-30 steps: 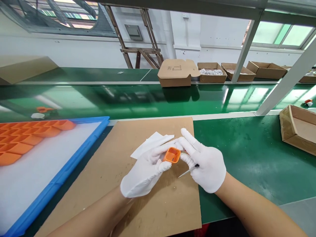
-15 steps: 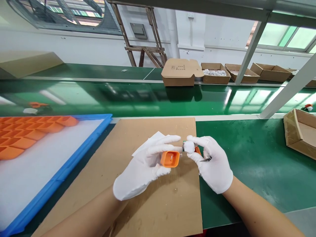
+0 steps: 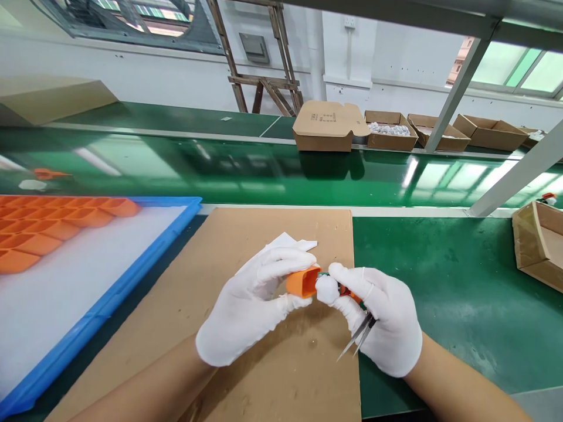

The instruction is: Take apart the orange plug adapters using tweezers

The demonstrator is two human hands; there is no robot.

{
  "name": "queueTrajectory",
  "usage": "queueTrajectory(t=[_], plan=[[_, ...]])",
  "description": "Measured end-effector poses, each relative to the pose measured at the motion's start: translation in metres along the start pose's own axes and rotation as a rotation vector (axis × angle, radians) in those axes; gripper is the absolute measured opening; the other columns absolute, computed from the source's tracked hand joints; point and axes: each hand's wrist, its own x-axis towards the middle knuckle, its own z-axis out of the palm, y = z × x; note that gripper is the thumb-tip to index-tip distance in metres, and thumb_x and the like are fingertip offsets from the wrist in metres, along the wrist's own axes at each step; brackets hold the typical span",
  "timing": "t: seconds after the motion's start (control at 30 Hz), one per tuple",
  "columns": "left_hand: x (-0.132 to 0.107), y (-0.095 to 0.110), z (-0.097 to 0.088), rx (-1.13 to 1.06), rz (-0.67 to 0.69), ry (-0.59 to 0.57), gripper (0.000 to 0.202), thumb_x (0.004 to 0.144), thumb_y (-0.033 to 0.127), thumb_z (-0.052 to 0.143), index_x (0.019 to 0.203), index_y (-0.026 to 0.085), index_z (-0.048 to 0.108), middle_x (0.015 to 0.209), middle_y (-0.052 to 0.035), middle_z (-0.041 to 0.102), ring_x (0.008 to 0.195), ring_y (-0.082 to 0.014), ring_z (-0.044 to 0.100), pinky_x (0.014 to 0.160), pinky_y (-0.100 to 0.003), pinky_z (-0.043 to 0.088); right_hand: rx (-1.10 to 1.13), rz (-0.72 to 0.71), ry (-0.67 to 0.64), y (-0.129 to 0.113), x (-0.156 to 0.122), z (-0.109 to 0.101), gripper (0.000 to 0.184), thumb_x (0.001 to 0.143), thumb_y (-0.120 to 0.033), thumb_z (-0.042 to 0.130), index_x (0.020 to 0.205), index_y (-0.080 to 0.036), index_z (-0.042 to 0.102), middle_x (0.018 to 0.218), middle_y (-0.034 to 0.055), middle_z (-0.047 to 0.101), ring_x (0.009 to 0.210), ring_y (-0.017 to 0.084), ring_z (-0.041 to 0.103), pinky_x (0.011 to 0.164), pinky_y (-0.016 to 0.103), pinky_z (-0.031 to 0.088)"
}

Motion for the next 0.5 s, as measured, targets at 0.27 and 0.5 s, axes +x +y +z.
queueTrajectory(t=[0.27,0.5], plan=[[0.0024,0.0033,0.0021,0.109,0.089,0.01,0.045,0.076,0.007,0.08,0.112,0.031,0.07,0.11,0.0015,0.074,0.113,-0.0215,0.069,0.119,-0.048,0.043,-0.1,-0.007,-0.058,0.0019,0.0009,-0.0016,0.053,0.089,-0.005,0.068,0.137,-0.026,0.059,0.086,-0.0001,0.07,0.068,0.009,0.063,0.061,0.022,0.052],[0.0017,0.0053,0.0017,0.131,0.057,-0.033,0.045,0.076,0.006,0.077,0.111,0.032,0.069,0.111,0.0003,0.075,0.112,-0.025,0.07,0.118,-0.054,0.042,-0.157,-0.013,-0.121,0.0015,0.0005,-0.0053,0.05,0.092,-0.009,0.063,0.137,-0.031,0.055,0.09,0.0011,0.075,0.071,0.012,0.068,0.063,0.024,0.055]])
